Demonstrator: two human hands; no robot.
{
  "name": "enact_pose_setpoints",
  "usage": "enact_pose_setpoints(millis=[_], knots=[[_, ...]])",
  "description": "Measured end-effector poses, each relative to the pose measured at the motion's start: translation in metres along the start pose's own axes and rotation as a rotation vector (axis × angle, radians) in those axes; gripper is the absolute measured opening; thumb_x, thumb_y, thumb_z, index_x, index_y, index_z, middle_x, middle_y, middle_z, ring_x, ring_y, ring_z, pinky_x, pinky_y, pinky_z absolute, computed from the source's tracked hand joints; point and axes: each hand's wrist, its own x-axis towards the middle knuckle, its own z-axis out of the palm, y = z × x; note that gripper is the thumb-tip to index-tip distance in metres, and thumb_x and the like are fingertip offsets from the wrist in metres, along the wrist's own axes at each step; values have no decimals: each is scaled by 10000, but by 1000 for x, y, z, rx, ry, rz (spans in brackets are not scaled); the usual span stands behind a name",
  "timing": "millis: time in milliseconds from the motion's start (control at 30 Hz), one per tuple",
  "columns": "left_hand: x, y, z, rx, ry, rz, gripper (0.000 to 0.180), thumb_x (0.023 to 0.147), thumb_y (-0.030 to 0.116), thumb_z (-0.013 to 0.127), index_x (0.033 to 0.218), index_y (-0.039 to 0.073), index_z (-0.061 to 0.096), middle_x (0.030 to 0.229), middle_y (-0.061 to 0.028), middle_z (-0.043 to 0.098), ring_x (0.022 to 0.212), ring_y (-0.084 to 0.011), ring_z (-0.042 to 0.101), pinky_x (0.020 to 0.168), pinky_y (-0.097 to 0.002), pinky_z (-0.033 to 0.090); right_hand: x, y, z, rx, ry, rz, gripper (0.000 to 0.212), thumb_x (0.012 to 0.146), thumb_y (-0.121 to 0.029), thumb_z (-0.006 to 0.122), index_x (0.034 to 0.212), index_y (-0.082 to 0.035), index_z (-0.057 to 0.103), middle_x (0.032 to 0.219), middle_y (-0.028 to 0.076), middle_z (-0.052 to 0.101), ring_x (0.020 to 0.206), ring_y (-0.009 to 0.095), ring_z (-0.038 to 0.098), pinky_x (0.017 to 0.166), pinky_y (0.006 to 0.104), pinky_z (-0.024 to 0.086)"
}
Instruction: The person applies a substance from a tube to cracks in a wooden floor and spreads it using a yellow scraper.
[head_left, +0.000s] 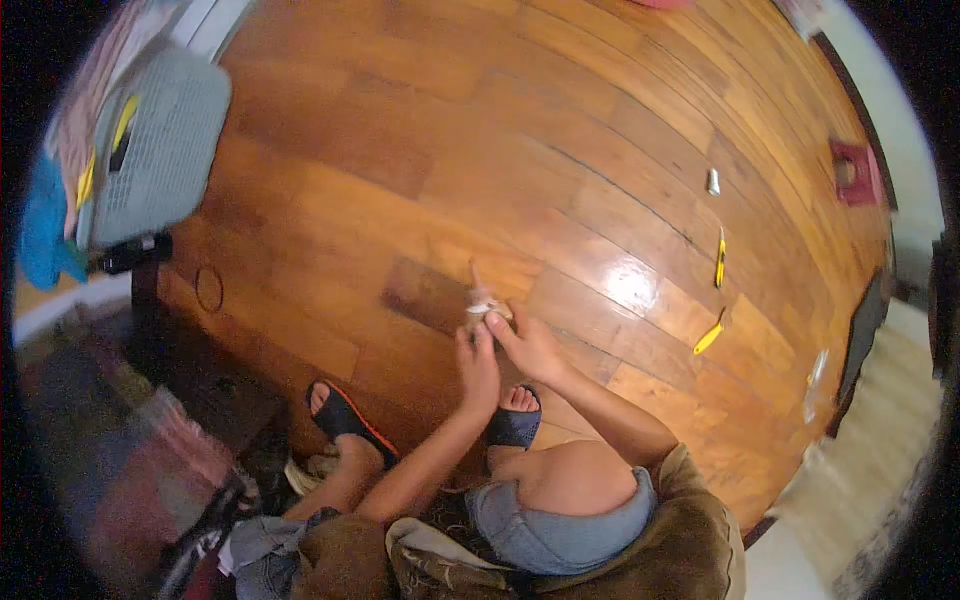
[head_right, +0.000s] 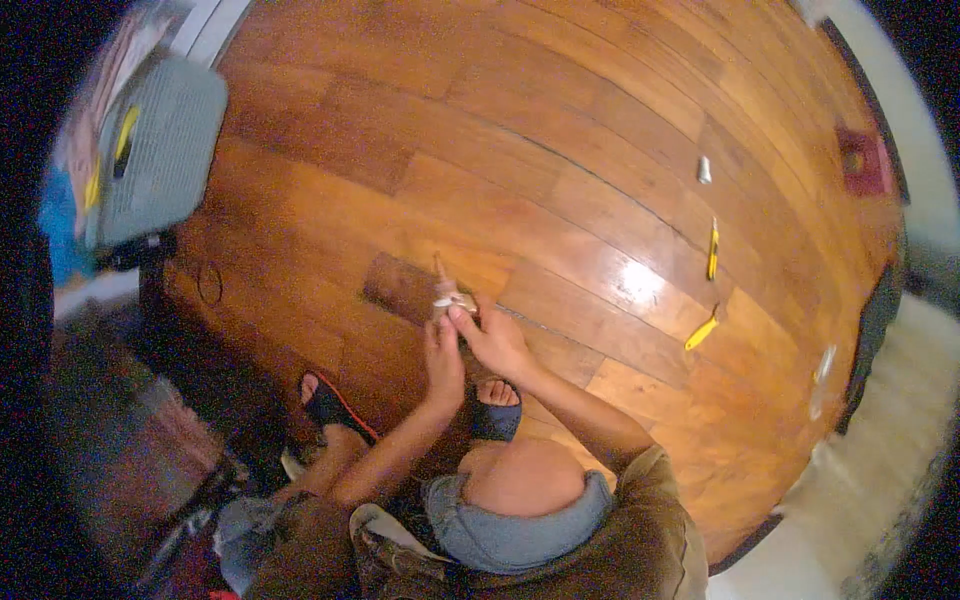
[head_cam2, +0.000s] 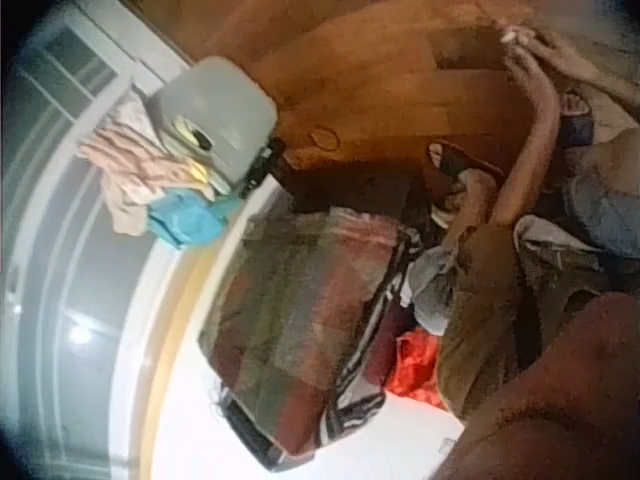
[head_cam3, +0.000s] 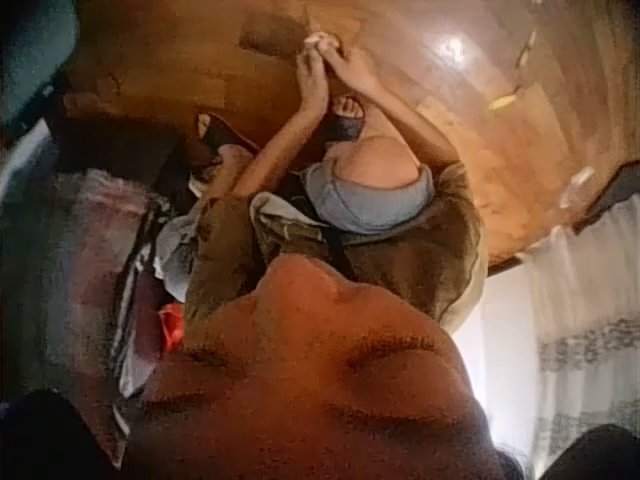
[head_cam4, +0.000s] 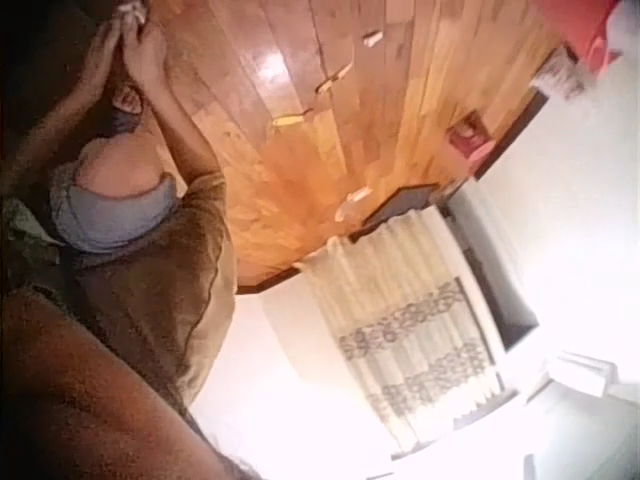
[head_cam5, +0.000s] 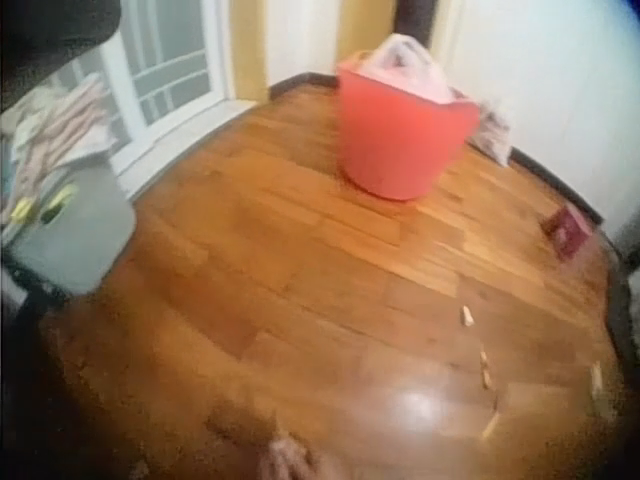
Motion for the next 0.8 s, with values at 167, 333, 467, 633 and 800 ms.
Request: enact_pose_setpoints(millis=[167, 333, 467, 633, 800], knots=[[7, -8, -2, -301, 124, -6, 501, 895, 409, 387, 1203, 14, 371, 1126, -147, 472, 1038, -231, 453, 869, -321, 359, 27, -15, 19, -365, -75, -88, 427, 825, -415, 490, 930, -2, 500, 746, 240, 575, 694, 420, 556, 599, 457, 444], [46, -20, -14, -496, 193, 129, 458, 904, 378, 385, 1150, -5, 433, 1142, -141, 474, 1034, -222, 464, 867, -313, 367, 61, -44, 42, -564, -136, -288, 370, 834, -363, 491, 796, 3, 523, 669, 235, 562, 649, 385, 564, 563, 437, 435], [81, -21, -17, -937, 324, 74, 431, 913, 346, 378, 1131, -19, 449, 1144, -131, 478, 1041, -217, 462, 876, -309, 367, 93, -61, 68, -797, -313, -228, 382, 832, -366, 475, 770, 8, 525, 657, 238, 560, 634, 396, 557, 561, 450, 434], [95, -18, -22, -748, 331, 2, 426, 909, 333, 386, 1109, -32, 483, 1105, -144, 522, 1027, -232, 490, 865, -316, 379, 109, -54, 78, -722, -192, -266, 351, 851, -315, 461, 814, 25, 543, 660, 226, 562, 616, 358, 560, 563, 396, 434], [94, -14, -27, -607, 313, -95, 487, 880, 381, 420, 1051, -64, 517, 1035, -194, 564, 1006, -276, 518, 832, -336, 397, 118, -35, 75, -728, -207, -197, 335, 864, -292, 454, 854, 25, 559, 658, 217, 563, 609, 305, 573, 552, 372, 425]])
